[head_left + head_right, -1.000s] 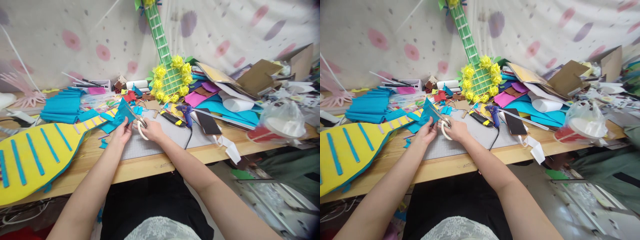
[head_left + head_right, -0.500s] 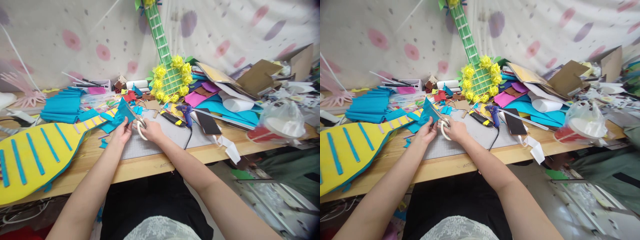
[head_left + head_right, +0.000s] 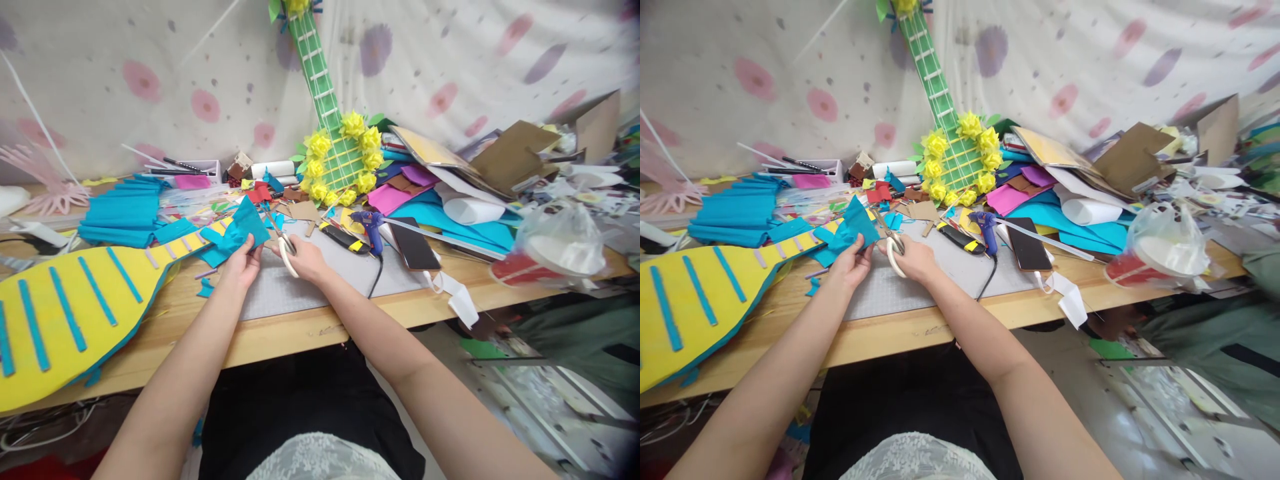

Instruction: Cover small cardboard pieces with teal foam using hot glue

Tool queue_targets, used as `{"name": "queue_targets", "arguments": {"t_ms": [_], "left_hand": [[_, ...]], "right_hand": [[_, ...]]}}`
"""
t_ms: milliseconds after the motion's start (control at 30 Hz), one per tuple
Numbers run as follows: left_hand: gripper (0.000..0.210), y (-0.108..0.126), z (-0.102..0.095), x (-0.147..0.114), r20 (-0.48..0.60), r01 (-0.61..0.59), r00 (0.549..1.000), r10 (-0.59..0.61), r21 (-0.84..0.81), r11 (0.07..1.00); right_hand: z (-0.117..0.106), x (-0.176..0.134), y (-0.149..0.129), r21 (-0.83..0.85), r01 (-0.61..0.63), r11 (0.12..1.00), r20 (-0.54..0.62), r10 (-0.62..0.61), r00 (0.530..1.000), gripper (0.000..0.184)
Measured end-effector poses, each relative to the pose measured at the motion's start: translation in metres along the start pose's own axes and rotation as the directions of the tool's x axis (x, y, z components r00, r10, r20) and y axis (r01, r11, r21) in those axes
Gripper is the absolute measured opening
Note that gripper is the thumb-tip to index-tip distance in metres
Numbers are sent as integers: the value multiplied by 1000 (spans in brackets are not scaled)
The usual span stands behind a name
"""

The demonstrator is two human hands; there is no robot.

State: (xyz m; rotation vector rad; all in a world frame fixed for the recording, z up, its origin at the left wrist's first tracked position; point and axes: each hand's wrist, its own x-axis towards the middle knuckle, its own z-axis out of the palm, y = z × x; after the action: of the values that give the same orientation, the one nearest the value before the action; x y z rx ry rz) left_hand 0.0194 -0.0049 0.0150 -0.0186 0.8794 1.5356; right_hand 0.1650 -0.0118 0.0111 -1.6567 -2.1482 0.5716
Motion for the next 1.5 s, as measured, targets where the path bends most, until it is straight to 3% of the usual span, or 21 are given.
{"name": "queue_targets", "arguments": {"t_ms": [100, 600, 1500], "left_hand": [[19, -1, -1, 0, 2, -41, 999, 41, 5, 999], [11, -5, -3, -1, 50, 61, 997, -62, 28, 998], [11, -6, -4, -1, 48, 51, 997, -54, 46, 998]], "right_hand": [[-3, -1, 0, -12, 17, 1000, 28, -17, 999, 64], [-2, -5, -8, -65, -16, 998, -3, 15, 1000, 66], [0, -3, -5, -78, -12, 997, -24, 10, 1000, 65]]}}
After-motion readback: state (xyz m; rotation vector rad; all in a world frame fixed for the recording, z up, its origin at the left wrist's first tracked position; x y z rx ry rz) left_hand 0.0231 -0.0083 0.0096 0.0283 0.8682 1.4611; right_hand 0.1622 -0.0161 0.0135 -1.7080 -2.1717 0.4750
